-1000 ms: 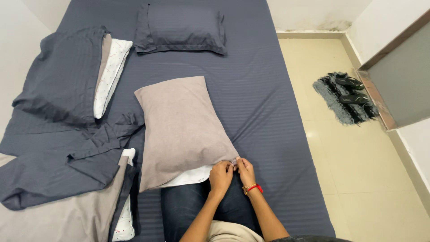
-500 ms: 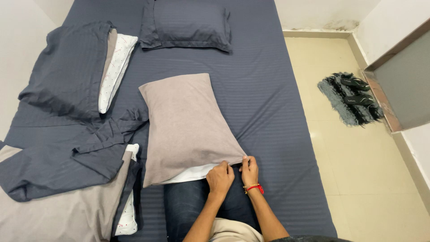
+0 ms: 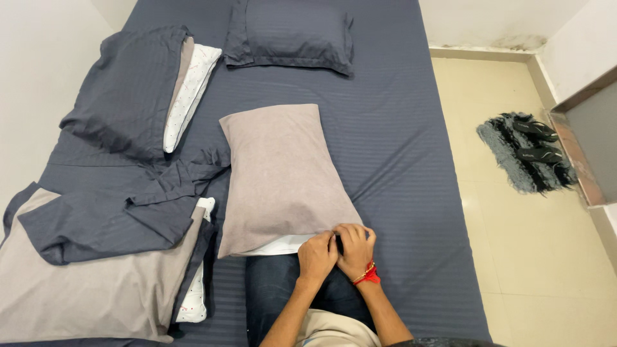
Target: The person puts a pillowcase on a pillow by hand while sitting on a bed.
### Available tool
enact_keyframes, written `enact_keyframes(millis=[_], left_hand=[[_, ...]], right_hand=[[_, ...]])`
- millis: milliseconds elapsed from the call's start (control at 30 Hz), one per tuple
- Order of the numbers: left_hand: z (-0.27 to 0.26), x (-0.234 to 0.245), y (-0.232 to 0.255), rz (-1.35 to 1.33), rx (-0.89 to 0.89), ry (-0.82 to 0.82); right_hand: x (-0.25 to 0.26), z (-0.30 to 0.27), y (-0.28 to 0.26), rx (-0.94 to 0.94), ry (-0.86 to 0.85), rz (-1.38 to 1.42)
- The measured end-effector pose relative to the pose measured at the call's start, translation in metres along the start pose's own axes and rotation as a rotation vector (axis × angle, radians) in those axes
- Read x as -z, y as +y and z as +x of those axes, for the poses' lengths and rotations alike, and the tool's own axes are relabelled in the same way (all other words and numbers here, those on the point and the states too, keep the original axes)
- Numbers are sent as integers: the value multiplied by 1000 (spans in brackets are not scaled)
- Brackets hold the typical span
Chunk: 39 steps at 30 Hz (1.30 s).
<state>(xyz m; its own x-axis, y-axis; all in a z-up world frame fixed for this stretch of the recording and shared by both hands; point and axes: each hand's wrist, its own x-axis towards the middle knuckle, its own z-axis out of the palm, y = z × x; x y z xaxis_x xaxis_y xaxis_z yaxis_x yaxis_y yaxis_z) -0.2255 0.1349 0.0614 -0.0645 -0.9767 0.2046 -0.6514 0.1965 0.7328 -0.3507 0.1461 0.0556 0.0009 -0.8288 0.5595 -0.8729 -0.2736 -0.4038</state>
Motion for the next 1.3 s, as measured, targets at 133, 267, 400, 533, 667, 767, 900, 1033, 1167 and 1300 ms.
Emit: enact_keyframes(millis=[133, 267, 400, 533, 667, 767, 900, 1033, 1167, 1300], left_hand=[[3, -5, -3, 52, 14, -13], [1, -9, -9, 101, 48, -24], [-1, -8, -18, 105, 69, 54], [-3, 24, -42, 239, 161, 166], [-24, 71, -59, 139, 208, 180], [-28, 77, -54, 91, 162, 185], [-20, 72, -44, 44, 163, 173], [-17, 74, -44, 140, 151, 190], [-25, 70, -53, 151, 240, 153], [-33, 86, -83, 167, 210, 335]], right_hand=[[-10, 3, 12, -78, -73, -10], [-16, -2, 14, -44, -50, -54], [-17, -5, 16, -131, -3, -85], [-20, -5, 20, -229, 6, -116], [-18, 2, 10, -158, -47, -148], [-10, 15, -14, 15, -50, -102], [-20, 36, -64, 307, -83, 104], [-41, 41, -67, 272, -133, 141], [-50, 31, -57, 253, -178, 138], [-47, 31, -50, 169, -161, 136]])
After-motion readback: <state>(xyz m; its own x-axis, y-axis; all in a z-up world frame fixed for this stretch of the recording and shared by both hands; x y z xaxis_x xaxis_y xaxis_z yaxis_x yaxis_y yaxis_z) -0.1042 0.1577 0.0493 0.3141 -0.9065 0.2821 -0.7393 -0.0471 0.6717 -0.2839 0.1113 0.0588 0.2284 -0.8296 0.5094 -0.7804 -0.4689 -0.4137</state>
